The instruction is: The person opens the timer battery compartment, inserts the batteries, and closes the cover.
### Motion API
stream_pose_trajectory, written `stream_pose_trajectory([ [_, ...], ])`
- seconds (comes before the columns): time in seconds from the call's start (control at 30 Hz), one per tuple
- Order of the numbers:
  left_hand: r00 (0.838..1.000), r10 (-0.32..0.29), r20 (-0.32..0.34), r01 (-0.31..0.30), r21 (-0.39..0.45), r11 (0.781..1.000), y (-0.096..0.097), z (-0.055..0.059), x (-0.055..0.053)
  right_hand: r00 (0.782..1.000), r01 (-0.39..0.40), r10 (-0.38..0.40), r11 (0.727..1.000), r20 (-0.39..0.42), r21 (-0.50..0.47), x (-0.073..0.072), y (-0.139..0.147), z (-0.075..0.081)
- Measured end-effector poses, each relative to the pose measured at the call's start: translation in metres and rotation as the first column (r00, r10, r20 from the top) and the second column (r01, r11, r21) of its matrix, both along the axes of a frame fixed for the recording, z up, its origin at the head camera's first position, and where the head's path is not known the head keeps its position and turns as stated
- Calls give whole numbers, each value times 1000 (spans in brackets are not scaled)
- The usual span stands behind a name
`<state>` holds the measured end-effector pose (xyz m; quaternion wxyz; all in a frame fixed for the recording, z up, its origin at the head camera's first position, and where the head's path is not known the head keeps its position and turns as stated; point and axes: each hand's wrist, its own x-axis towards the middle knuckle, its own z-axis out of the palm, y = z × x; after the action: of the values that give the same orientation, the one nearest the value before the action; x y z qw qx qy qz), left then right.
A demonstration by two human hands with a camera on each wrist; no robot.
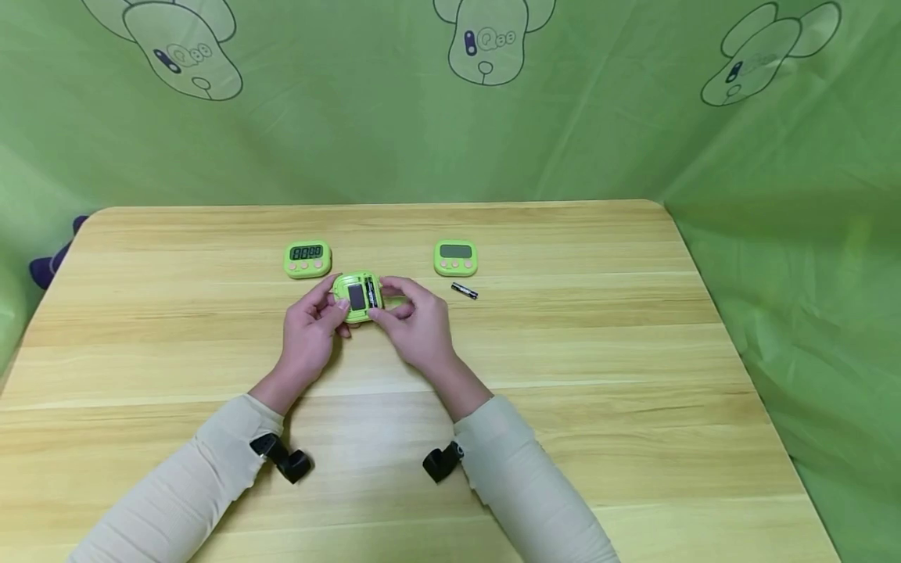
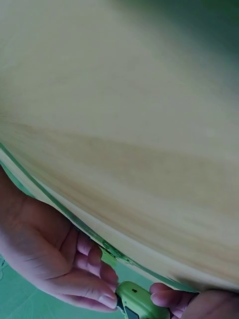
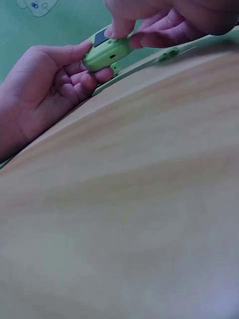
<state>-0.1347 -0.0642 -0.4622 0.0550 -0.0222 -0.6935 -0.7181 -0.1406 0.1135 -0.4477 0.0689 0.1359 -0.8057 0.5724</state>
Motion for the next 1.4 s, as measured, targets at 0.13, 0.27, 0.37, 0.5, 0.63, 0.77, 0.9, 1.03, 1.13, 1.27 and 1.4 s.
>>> stream_pose_trajectory([
  [0.13, 1000, -18, 2, 18, -33, 999, 1, 0, 0, 998, -33, 30, 998, 52, 51, -4, 3, -1],
  [0.27, 999, -41, 0, 41, -73, 996, 2, 0, 0, 996, -29, 29, 1000, 89, -3, -9, 4, -3],
  [0.37, 998, -56, 1, 55, -92, 994, 2, 1, 0, 993, -22, 30, 997, 113, -71, -11, 5, -4],
  [0.5, 999, -45, 4, 45, -78, 996, 1, 1, 0, 994, -14, 24, 995, 110, -96, -12, 5, -5],
  [0.63, 1000, -18, 1, 18, -17, 1000, 2, 0, 0, 997, 26, -20, 995, 74, -93, -10, 8, -3],
  [0.77, 1000, -8, 2, 8, 30, 1000, 2, 1, 0, 988, 126, -127, 992, 86, 15, -6, 15, 1],
  [0.9, 1000, -5, -4, 5, 24, 1000, 0, 3, 0, 970, 172, -202, 962, 131, 211, -2, 17, 6],
  [1.03, 1000, -2, -16, 2, 23, 1000, 0, 2, 1, 963, 125, -186, 948, 193, 292, -1, 14, 13],
  [1.13, 1000, -8, -12, 9, 22, 1000, 1, 0, 1, 948, 87, -163, 958, 272, 273, -2, 14, 16],
  [1.27, 1000, -12, -2, 12, 7, 1000, 2, -1, 1, 936, 93, -153, 976, 317, 197, -3, 16, 15],
  [1.4, 1000, -16, 4, 16, -14, 1000, 1, 0, -1, 945, 135, -154, 987, 290, 85, -3, 18, 11],
])
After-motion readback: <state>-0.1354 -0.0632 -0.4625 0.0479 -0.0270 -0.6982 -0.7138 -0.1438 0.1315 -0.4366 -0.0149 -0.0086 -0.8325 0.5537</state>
